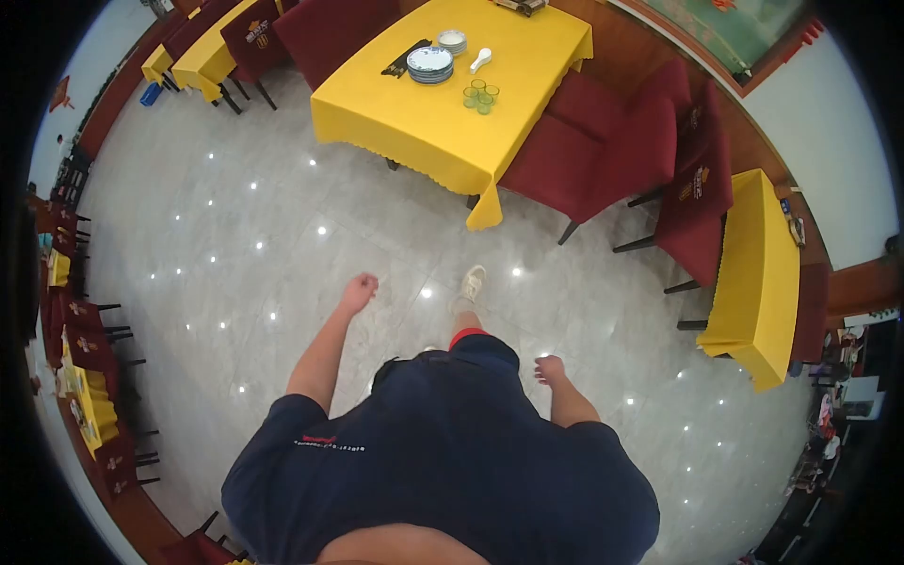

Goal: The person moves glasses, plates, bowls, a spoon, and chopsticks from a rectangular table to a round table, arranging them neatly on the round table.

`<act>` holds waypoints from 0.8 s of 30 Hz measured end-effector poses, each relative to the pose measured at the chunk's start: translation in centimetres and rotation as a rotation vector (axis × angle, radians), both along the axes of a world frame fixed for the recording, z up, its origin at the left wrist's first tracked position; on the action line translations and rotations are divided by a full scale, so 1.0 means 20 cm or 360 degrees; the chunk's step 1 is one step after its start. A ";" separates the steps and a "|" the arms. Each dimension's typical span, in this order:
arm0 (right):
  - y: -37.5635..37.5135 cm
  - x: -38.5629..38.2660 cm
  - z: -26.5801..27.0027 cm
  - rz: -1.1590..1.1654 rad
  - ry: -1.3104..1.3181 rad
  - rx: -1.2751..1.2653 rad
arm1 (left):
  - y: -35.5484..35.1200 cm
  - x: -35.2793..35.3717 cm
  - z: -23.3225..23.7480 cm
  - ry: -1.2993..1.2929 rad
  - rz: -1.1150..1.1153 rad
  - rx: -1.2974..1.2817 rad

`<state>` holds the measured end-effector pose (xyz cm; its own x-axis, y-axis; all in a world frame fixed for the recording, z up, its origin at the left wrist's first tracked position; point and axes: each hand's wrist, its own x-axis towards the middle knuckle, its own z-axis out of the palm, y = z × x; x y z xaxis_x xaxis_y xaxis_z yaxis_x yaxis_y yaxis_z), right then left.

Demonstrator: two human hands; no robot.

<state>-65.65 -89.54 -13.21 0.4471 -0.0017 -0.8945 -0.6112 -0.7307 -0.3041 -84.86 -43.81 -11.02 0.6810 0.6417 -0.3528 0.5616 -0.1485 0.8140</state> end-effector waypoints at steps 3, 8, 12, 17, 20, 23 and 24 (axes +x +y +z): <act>0.28 0.17 -0.09 0.0274 0.0140 0.0090 | 0.12 0.24 0.13 -0.0027 -0.0046 0.0093; 0.78 0.60 -0.18 0.0405 0.0031 0.0321 | 0.24 0.36 0.12 0.0830 -0.0562 -0.0496; 1.16 1.02 -0.29 0.1269 -0.0579 0.0225 | 0.42 0.50 0.08 0.0701 -0.0950 0.0019; 1.73 1.34 0.13 0.0687 -0.1384 0.0725 | 0.61 1.06 0.38 0.0357 -0.0725 0.0163; 2.06 1.56 0.38 0.0761 -0.1437 0.0556 | 0.79 1.55 0.42 -0.0064 -0.0829 0.0468; 2.31 1.72 0.48 0.0697 -0.1448 0.0399 | 0.93 2.09 0.59 -0.0143 -0.0959 0.0451; 2.38 1.73 0.50 0.0730 -0.1515 0.0283 | 0.97 2.21 0.58 -0.0136 -0.1029 0.0431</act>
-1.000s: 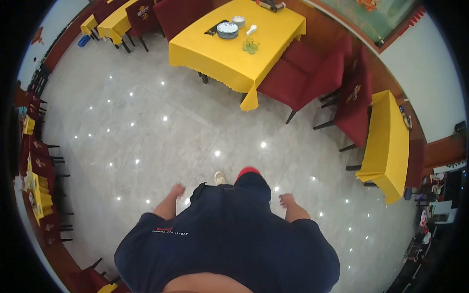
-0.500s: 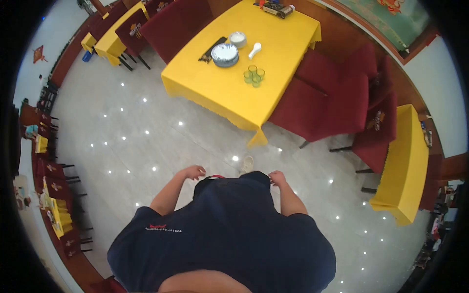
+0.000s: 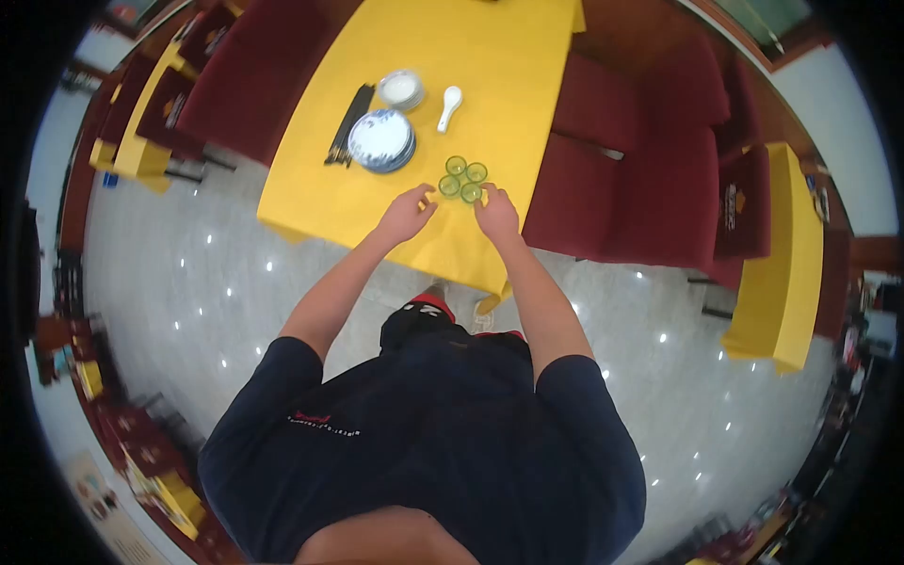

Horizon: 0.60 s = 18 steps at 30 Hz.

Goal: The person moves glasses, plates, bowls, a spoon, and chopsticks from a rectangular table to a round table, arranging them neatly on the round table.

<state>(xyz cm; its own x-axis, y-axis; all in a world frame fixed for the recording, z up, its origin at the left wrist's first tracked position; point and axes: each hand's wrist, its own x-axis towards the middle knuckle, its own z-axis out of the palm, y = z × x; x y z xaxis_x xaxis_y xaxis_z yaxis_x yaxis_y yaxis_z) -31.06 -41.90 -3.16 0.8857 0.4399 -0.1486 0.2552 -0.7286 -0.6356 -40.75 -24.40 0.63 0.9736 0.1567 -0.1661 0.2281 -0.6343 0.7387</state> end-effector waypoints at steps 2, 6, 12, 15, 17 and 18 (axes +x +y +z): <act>0.09 0.00 -0.02 -0.0044 0.0012 -0.0189 | 0.02 0.19 -0.04 0.0133 0.0003 0.0460; 0.25 0.10 -0.09 -0.0054 0.0109 -0.0574 | 0.11 0.47 -0.22 0.0330 -0.0483 0.0571; 0.33 0.17 -0.18 -0.0276 0.0297 -0.0527 | 0.16 0.61 -0.36 0.0562 -0.0821 0.0595; 0.35 0.17 -0.29 -0.0324 0.0261 -0.0553 | 0.19 0.64 -0.49 0.0360 -0.0709 0.0600; 0.30 0.10 -0.33 -0.0383 0.0209 -0.0501 | 0.19 0.63 -0.49 0.0285 -0.0703 0.0576; 0.25 0.04 -0.34 -0.0372 0.0161 -0.0450 | 0.20 0.61 -0.46 0.0276 -0.0715 0.0571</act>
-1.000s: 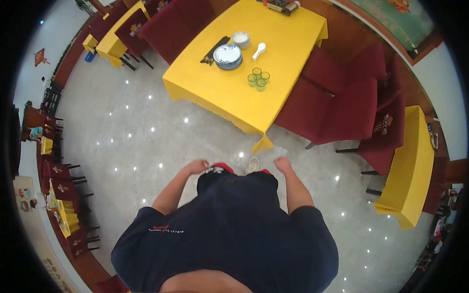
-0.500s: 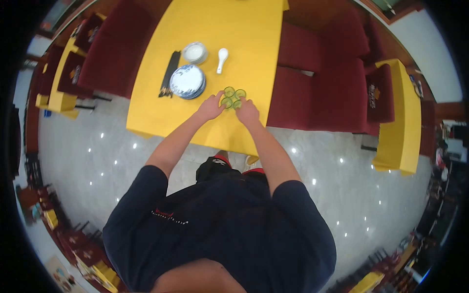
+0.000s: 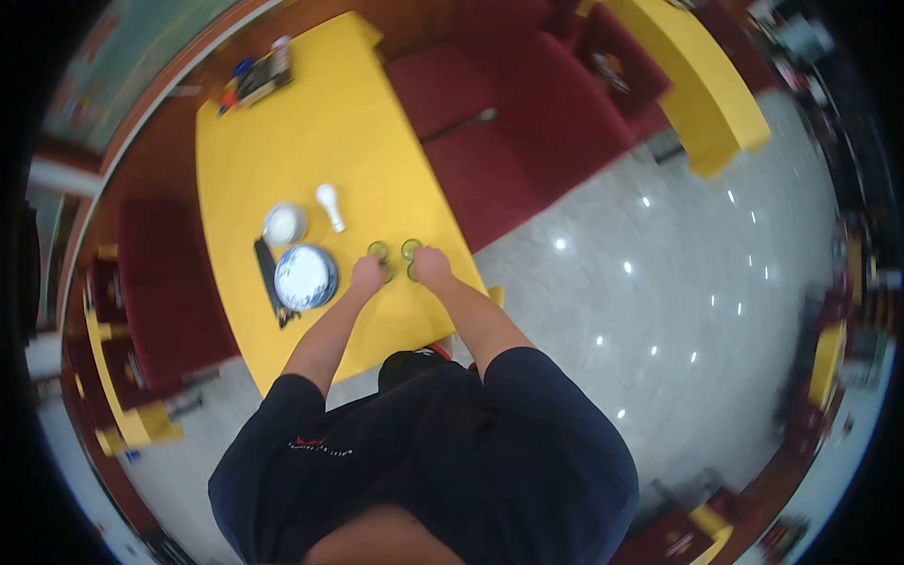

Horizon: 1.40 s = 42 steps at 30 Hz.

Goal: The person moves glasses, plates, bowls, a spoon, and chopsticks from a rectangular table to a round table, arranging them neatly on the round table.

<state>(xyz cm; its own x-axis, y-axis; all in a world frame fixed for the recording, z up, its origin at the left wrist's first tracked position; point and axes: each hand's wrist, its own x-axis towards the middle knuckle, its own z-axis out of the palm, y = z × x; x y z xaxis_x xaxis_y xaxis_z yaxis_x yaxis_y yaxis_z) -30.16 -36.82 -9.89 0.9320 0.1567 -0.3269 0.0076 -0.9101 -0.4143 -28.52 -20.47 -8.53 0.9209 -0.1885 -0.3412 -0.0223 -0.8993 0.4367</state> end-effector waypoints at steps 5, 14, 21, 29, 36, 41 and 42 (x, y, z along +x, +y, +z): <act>-0.34 -0.56 0.07 -0.0467 0.0045 0.0269 | 0.03 -0.10 0.02 -0.0047 -0.0666 0.0100; -0.78 -2.37 0.23 -0.2180 -0.0279 0.0232 | -0.87 -0.94 0.19 0.0455 -0.1656 -0.0030; -0.51 -3.12 0.27 -0.3074 -0.0337 0.0184 | -1.58 -1.80 0.25 0.0444 -0.2852 -0.0014; -0.62 -3.32 0.25 -0.3483 -0.0396 0.0244 | -2.10 -2.18 0.30 0.0992 -0.3028 0.0313; -1.02 -3.69 0.29 -0.3602 -0.0127 0.0196 | -2.72 -2.39 0.27 0.0825 -0.3042 0.0378; -1.18 -3.95 0.30 -0.3833 -0.0161 0.0076 | -3.19 -2.70 0.25 0.0665 -0.3298 0.0257; -1.21 -3.99 0.31 -0.4017 -0.0140 0.0071 | -3.27 -2.80 0.28 0.0599 -0.3352 0.0337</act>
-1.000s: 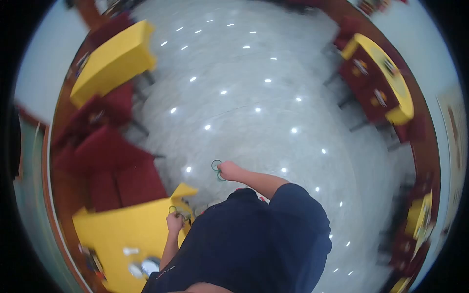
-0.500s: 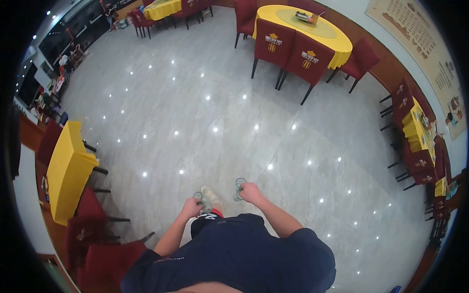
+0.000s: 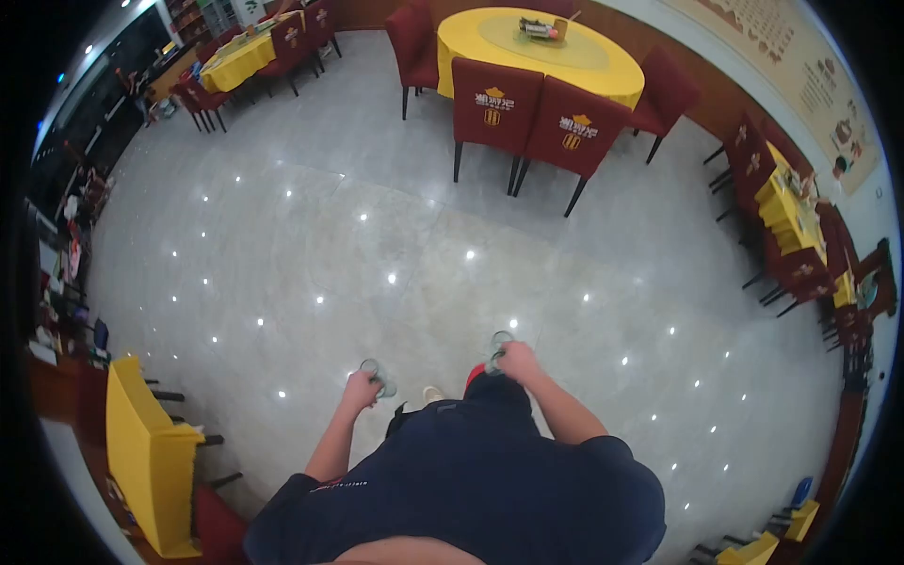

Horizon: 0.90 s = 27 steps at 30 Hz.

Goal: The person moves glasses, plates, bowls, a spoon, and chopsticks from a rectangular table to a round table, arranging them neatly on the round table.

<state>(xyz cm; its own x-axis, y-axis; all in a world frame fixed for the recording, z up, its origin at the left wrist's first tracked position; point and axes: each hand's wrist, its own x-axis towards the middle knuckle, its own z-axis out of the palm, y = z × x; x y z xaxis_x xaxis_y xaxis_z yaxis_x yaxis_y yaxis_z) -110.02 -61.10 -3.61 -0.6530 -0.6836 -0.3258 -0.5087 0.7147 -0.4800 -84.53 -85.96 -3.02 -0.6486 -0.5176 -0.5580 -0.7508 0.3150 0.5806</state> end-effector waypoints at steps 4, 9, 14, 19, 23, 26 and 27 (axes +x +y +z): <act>-0.08 -0.20 -0.04 -0.0320 0.0021 0.0005 | -0.27 -0.41 0.10 0.0111 -0.0081 0.0096; -0.28 -0.55 -0.10 -0.0575 0.0090 0.0081 | -0.62 -0.86 0.13 0.0231 -0.0174 0.0132; -0.75 -0.93 -0.15 -0.0402 0.0080 0.0025 | -0.99 -1.09 0.24 0.0078 -0.0111 0.0094; -1.43 -1.28 -0.12 0.0083 0.0011 -0.0056 | -1.36 -1.18 0.25 0.0128 0.0126 -0.0074; -1.93 -1.47 -0.02 0.0145 0.0013 -0.0292 | -1.61 -1.25 0.19 0.0116 0.0464 -0.0034; -2.23 -1.59 -0.02 0.0135 -0.0102 -0.0378 | -1.85 -1.29 0.12 0.0117 0.0573 0.0028; -2.32 -1.65 -0.03 0.0171 -0.0110 -0.0324 | -1.94 -1.33 0.09 0.0116 0.0568 0.0001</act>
